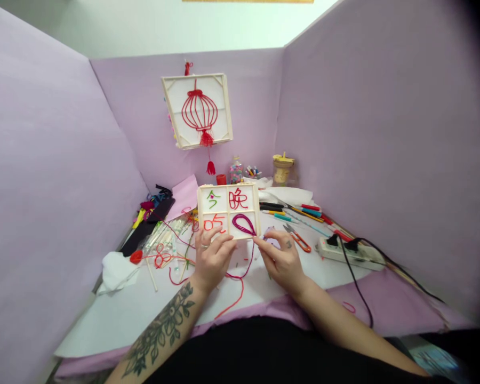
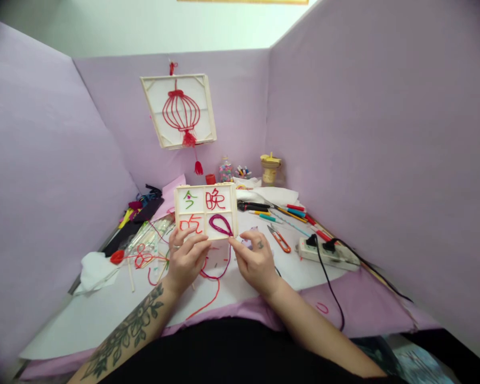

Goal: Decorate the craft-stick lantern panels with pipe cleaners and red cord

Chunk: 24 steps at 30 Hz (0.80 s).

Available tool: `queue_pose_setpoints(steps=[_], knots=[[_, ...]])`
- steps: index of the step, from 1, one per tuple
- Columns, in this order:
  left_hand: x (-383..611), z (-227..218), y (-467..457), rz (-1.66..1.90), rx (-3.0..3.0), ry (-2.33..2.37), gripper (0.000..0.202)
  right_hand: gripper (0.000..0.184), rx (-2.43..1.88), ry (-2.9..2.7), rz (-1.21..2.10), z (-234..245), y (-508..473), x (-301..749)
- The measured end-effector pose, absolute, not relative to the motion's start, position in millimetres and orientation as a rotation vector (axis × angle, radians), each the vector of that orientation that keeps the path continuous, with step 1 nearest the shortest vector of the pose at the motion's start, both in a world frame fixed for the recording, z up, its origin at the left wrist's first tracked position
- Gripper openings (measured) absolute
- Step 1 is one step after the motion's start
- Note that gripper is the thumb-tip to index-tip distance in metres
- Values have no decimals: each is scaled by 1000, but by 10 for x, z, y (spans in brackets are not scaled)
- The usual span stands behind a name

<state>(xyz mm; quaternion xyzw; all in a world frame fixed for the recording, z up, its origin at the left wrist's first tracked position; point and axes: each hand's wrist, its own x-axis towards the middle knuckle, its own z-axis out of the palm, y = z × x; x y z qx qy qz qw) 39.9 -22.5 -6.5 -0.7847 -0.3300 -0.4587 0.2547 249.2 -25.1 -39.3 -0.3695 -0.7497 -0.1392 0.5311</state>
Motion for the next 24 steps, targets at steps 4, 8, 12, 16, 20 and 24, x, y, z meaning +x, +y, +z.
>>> queue_pose_setpoints(steps=[4, 8, 12, 16, 20, 24], knots=[[400, -63, -226, -1247, -2132, -885, 10, 34, -895, -1815, -356, -403, -240, 2481], [399, -53, -228, -1246, -2136, -875, 10, 30, -928, -1819, -378, -412, -220, 2476], [390, -48, -227, -1255, -2145, -878, 10, 29, -945, -1732, -318, -409, -223, 2506], [382, -42, -228, -1264, -2155, -883, 11, 13, -1019, -1562, -222, -371, -215, 2653], [376, -42, -222, -1255, -2163, -884, 11, 16, -1183, -1485, -9, -353, -195, 2925], [369, -52, -204, -1260, -2154, -868, 12, 11, -1499, -1582, 227, -323, -162, 3129]])
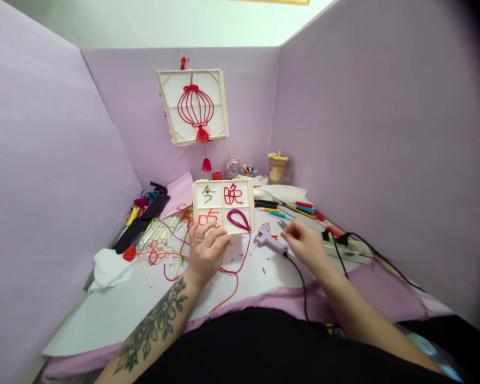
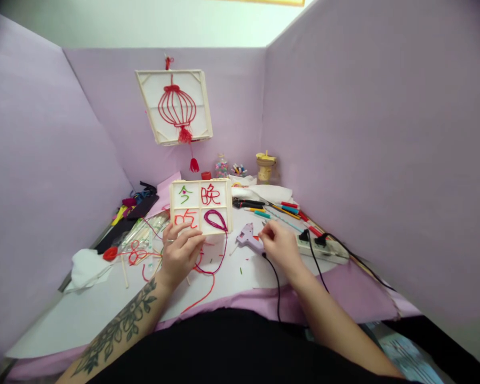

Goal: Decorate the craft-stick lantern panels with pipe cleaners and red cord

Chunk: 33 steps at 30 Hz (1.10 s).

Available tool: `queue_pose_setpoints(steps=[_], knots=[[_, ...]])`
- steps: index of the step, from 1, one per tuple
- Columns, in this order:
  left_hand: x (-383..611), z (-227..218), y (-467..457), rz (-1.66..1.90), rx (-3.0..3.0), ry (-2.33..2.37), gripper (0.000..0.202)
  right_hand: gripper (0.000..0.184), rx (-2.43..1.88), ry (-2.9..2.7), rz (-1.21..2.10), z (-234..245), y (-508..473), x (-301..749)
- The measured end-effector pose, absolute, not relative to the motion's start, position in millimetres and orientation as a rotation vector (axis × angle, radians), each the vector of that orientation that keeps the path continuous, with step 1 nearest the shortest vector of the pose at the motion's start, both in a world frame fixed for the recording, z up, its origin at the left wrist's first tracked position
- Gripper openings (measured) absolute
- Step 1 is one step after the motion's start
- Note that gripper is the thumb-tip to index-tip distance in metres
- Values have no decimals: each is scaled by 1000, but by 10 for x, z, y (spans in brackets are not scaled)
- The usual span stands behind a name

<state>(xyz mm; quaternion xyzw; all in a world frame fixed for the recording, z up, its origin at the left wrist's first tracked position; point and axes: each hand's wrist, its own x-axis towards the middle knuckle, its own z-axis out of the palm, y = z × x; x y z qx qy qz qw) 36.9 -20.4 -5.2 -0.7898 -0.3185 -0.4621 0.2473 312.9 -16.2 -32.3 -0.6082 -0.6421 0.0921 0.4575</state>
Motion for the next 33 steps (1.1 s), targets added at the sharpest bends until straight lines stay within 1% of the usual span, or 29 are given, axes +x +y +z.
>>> queue_pose_setpoints(steps=[1, 4, 6, 8, 13, 15, 18, 20, 23, 25, 27, 29, 30, 33], knots=[[368, -54, -201, -1260, -2150, -872, 12, 13, -1609, -1609, 208, -301, -137, 3150], [366, -55, -200, -1259, -2151, -885, 10, 26, -1976, -1774, 47, -218, 3, 3153], [367, -53, -206, -1262, -2157, -885, 9, 26, -2142, -1930, 4, -181, 137, 3131], [366, -51, -212, -1267, -2159, -884, 9, 26, -2217, -2014, 51, -185, 275, 3114], [356, -49, -215, -1274, -2152, -874, 9, 38, -2297, -1988, 175, -317, 509, 3143], [352, -51, -213, -1264, -2149, -868, 8, 36, -2279, -1982, 207, -363, 552, 3172], [347, -57, -210, -1245, -2144, -863, 8, 19, -2221, -1954, 220, -374, 553, 3220], [345, -62, -210, -1233, -2146, -857, 9, 12, -2151, -1917, 179, -332, 496, 3250], [338, -67, -210, -1225, -2143, -846, 9, 16, -2010, -1887, 148, -206, 322, 3253], [330, -69, -207, -1222, -2139, -854, 10, 17, -1828, -1926, 293, -106, 170, 3203], [321, -68, -204, -1219, -2145, -860, 10, 16, -1549, -1991, 527, -24, 24, 3118], [313, -68, -201, -1226, -2152, -853, 10, 17, -1378, -2052, 574, 19, -85, 3022], [309, -68, -201, -1229, -2153, -848, 10, 20, -1339, -2082, 557, 23, -121, 2979], [299, -66, -202, -1237, -2150, -841, 11, 39, -1339, -2079, 576, -14, -168, 2895]])
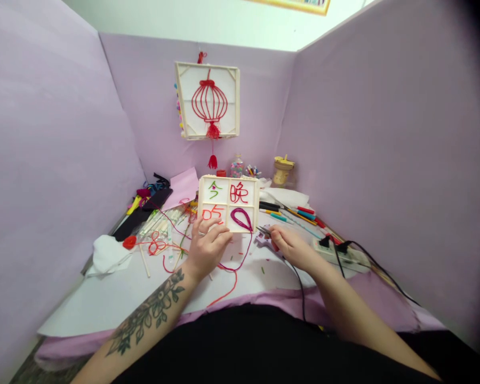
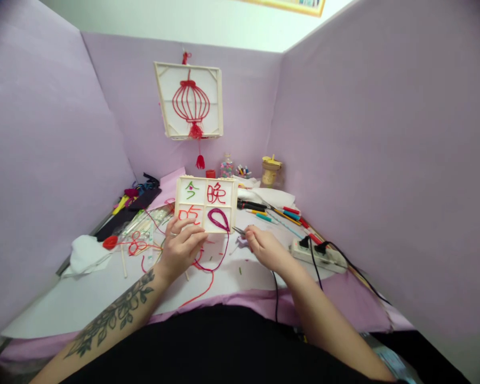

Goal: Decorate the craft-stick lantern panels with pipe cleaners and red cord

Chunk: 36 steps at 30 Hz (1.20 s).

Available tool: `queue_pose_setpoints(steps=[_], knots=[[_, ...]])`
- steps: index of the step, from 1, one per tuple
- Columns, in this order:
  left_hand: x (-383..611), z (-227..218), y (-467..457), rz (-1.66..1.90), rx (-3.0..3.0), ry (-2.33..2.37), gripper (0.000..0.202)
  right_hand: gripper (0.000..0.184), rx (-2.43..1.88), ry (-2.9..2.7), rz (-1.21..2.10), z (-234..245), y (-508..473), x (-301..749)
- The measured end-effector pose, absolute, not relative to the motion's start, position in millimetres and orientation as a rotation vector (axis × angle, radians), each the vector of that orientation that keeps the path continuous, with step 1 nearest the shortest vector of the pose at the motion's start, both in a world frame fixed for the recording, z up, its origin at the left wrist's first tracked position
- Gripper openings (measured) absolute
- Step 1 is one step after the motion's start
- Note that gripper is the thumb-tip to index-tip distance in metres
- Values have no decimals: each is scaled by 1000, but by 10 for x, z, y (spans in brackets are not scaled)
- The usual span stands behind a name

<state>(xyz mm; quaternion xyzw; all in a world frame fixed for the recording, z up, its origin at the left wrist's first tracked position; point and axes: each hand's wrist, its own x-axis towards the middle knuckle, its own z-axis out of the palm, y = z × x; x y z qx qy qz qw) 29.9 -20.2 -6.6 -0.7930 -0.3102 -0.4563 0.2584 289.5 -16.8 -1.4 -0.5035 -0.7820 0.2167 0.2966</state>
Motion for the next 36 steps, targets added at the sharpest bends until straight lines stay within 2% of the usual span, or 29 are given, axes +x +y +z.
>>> queue_pose_setpoints(steps=[3, 12, 31, 36], knots=[[292, -61, -206, -1238, -2151, -835, 11, 47, -1460, -2007, 681, -54, -172, 2872], [288, -50, -217, -1221, -2134, -855, 11, 40, -1581, -1980, 836, 18, -198, 2828], [294, -49, -221, -1230, -2139, -831, 13, 44, -1552, -1886, 1011, 78, -124, 2750], [295, -66, -218, -1229, -2137, -841, 13, 41, -1524, -1839, 1061, 106, -125, 2743]])
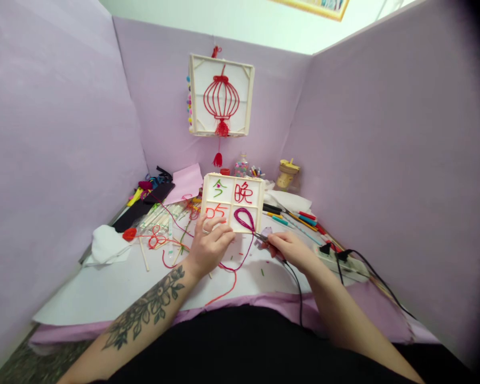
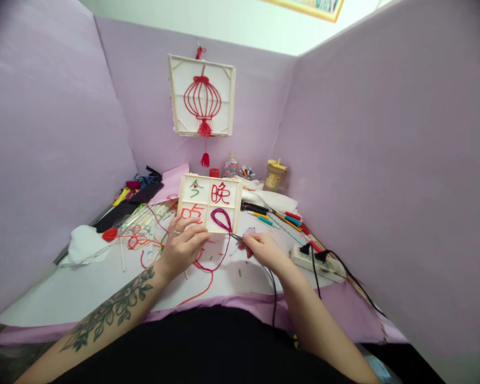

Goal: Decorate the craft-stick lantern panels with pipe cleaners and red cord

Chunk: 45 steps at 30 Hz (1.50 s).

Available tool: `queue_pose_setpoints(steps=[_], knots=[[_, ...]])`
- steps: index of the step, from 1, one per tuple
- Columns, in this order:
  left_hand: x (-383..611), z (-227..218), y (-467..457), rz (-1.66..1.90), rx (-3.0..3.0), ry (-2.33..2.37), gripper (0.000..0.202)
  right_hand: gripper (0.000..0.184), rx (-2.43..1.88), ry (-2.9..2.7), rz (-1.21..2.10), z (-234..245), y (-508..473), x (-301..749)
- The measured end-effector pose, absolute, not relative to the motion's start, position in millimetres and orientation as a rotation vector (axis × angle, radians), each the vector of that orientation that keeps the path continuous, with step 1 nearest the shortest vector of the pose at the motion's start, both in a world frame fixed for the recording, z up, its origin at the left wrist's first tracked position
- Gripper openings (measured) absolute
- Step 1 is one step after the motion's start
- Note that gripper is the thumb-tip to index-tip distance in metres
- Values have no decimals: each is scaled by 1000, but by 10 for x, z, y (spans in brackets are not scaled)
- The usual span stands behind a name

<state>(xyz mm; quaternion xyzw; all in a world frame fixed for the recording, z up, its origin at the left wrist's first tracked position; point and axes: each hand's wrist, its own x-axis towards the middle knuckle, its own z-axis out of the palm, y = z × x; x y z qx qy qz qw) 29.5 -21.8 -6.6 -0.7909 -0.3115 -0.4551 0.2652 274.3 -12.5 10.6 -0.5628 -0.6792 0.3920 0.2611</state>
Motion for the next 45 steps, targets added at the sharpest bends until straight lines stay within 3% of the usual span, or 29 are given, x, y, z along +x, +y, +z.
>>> queue_pose_setpoints(steps=[11, 21, 32, 45], knots=[[300, -83, -216, -1200, -2170, -838, 14, 39, -1610, -1845, 1002, 229, -140, 2695], [346, -220, -185, -1141, -2216, -840, 14, 45, -1834, -2199, 323, 397, -210, 2572], [344, -225, -196, -1093, -2263, -846, 17, 41, -1980, -2246, 221, 442, -173, 2530], [349, -193, -210, -1127, -2271, -844, 16, 38, -1876, -2230, 351, 433, -179, 2575]])
